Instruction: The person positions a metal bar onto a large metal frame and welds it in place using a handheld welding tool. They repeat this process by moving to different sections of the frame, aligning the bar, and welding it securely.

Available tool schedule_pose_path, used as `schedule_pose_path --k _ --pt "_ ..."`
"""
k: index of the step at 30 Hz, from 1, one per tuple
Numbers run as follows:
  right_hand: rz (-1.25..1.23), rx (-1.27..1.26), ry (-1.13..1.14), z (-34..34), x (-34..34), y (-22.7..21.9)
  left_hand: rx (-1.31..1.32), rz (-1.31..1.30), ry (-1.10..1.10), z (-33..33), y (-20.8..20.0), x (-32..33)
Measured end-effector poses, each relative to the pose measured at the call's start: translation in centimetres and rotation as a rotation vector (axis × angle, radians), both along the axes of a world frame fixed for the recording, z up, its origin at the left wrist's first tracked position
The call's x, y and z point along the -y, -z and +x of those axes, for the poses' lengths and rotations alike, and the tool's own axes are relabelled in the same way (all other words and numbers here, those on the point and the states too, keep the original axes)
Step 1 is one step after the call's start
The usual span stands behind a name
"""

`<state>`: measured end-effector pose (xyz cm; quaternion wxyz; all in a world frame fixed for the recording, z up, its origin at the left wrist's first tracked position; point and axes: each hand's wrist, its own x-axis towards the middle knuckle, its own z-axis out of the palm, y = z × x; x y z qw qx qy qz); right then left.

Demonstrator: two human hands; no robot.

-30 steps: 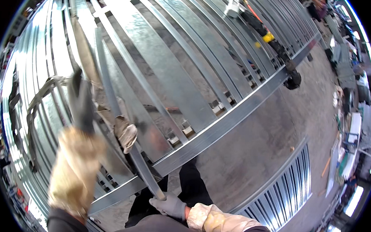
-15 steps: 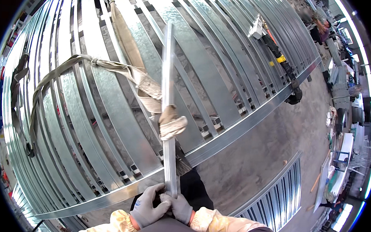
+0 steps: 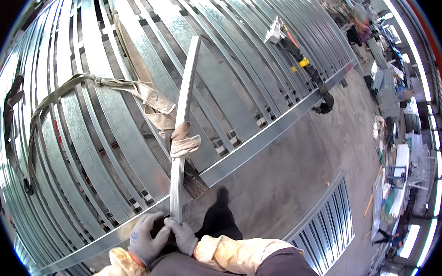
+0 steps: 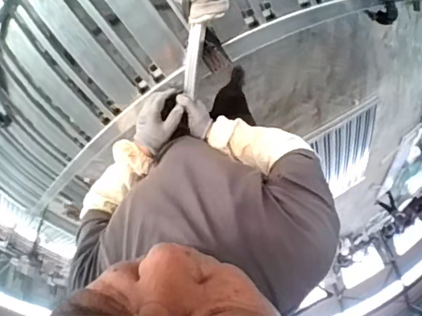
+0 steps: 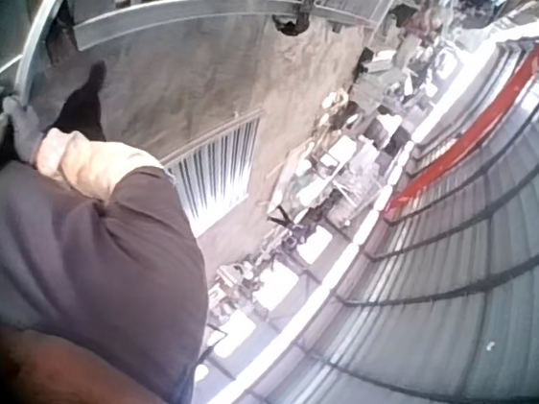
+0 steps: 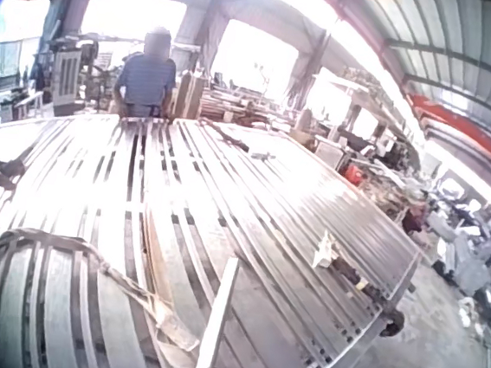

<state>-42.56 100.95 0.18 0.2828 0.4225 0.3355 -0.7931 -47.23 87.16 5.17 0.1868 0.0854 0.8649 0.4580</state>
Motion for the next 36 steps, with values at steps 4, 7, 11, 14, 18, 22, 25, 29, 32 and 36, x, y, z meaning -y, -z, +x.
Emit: schedule_pose_path --k 4,7,11,14,18,22,25,29,32,36 --pt "-0.091 -0.281 -0.235 1.1 -1.6 2.5 -0.027 -0.010 -0.282 8.2 2.1 -1.1" --pt "-0.146 -0.363 -0.248 1.4 -1.8 3.8 -0.014 0.039 -0.512 13.2 3.3 -4.3" --pt "-0.094 -0.371 -0.325 1.3 -2.2 3.9 -0.163 -0.076 -0.752 13.2 4.4 -9.8" --pt "-0.053 -0.368 -0.447 1.6 -3.5 4.7 -0.051 0.144 -0.932 11.3 4.8 -12.8" --pt "0.037 -0.486 -0.716 0.8 -6.4 5.4 -0.085 0.127 -1.285 11.1 8.2 -16.4" --pt "-0.177 -0.220 -1.134 -2.0 -8.8 5.4 -0.117 -0.321 -1.335 8.4 7.8 -18.0" --pt "-0.001 -0.472 -1.751 -7.9 -11.1 -2.6 -0.187 0.155 -1.741 6.0 8.2 -19.5" --pt "-0.086 -0.832 -1.837 -21.7 -17.0 -8.3 -0.421 -0.023 -1.766 6.8 10.8 -19.5" --pt "0.642 -1.593 -1.149 -35.3 -20.2 -9.4 -0.436 -0.349 -1.749 5.4 8.9 -19.5" --pt "1.551 -2.016 -1.231 -49.4 -22.3 -6.4 -0.445 0.156 -2.112 3.6 8.0 -18.3"
